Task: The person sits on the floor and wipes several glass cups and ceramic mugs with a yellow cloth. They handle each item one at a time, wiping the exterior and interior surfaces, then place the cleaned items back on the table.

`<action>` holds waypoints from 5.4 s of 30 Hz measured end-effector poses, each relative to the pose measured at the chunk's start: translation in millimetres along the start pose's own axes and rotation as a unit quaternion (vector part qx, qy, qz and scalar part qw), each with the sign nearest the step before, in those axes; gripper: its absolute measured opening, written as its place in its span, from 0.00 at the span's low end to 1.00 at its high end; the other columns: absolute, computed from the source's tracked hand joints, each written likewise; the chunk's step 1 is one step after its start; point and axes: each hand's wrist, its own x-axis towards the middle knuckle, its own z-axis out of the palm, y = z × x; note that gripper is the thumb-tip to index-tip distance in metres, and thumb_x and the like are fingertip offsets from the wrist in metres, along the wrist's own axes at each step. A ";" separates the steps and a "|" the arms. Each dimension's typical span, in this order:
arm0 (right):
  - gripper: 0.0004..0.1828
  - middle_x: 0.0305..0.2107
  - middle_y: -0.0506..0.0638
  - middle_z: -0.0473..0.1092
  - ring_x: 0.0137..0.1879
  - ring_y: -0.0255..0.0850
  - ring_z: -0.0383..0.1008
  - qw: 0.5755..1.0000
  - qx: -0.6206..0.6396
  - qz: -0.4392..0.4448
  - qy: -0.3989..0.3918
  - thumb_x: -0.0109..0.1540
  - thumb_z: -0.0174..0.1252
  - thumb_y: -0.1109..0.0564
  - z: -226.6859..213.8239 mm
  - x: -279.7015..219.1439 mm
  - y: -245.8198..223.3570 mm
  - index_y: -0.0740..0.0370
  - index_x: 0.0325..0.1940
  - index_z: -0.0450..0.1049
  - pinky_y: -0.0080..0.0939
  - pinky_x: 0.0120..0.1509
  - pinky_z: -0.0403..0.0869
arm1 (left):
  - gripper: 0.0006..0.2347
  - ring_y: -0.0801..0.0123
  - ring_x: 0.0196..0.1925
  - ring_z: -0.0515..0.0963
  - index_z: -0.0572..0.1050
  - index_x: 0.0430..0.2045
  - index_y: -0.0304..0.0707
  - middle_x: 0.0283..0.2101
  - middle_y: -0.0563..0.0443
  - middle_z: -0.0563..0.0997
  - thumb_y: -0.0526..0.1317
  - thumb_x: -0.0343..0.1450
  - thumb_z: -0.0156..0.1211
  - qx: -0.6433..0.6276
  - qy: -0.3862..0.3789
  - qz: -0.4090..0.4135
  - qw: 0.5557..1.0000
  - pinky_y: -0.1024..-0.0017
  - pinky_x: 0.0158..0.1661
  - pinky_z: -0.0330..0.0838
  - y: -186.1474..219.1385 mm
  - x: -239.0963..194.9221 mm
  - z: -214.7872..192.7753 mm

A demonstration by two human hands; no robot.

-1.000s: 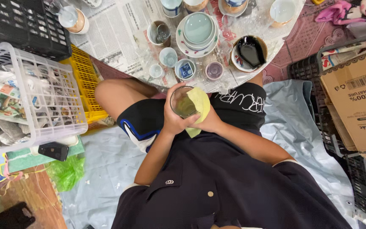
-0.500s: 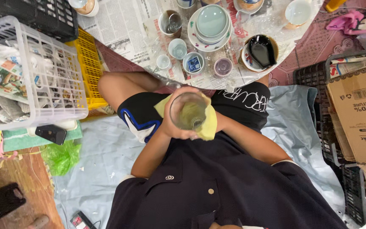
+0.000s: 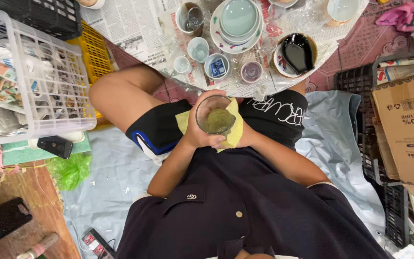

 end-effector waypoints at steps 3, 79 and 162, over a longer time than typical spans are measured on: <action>0.53 0.67 0.54 0.60 0.73 0.45 0.63 1.000 -0.014 0.013 0.011 0.52 0.75 0.53 -0.8 -1.7 3.8 0.61 0.75 0.54 0.49 0.76 0.66 | 0.42 0.65 0.58 0.78 0.60 0.67 0.28 0.57 0.42 0.77 0.44 0.59 0.77 0.011 0.004 0.018 1.000 0.69 0.59 0.72 -2.2 0.0 2.1; 0.28 0.43 0.55 0.74 0.50 0.53 0.75 0.918 -0.346 -0.187 -0.040 0.60 0.54 0.42 -26.0 6.2 -93.6 0.67 0.53 0.75 0.57 0.69 0.65 | 0.46 0.67 0.72 0.66 0.56 0.71 0.34 0.69 0.50 0.67 0.43 0.59 0.80 -0.037 -0.181 -0.138 0.973 0.67 0.71 0.60 -61.8 -33.9 -49.7; 0.43 0.69 0.59 0.61 0.74 0.50 0.64 0.987 -0.128 -0.020 0.097 0.63 0.64 0.52 -4.7 -16.3 0.9 0.66 0.76 0.53 0.49 0.80 0.63 | 0.35 0.62 0.69 0.72 0.57 0.68 0.36 0.66 0.44 0.69 0.45 0.69 0.72 -0.035 0.068 0.091 0.993 0.63 0.69 0.65 -48.7 -35.1 25.5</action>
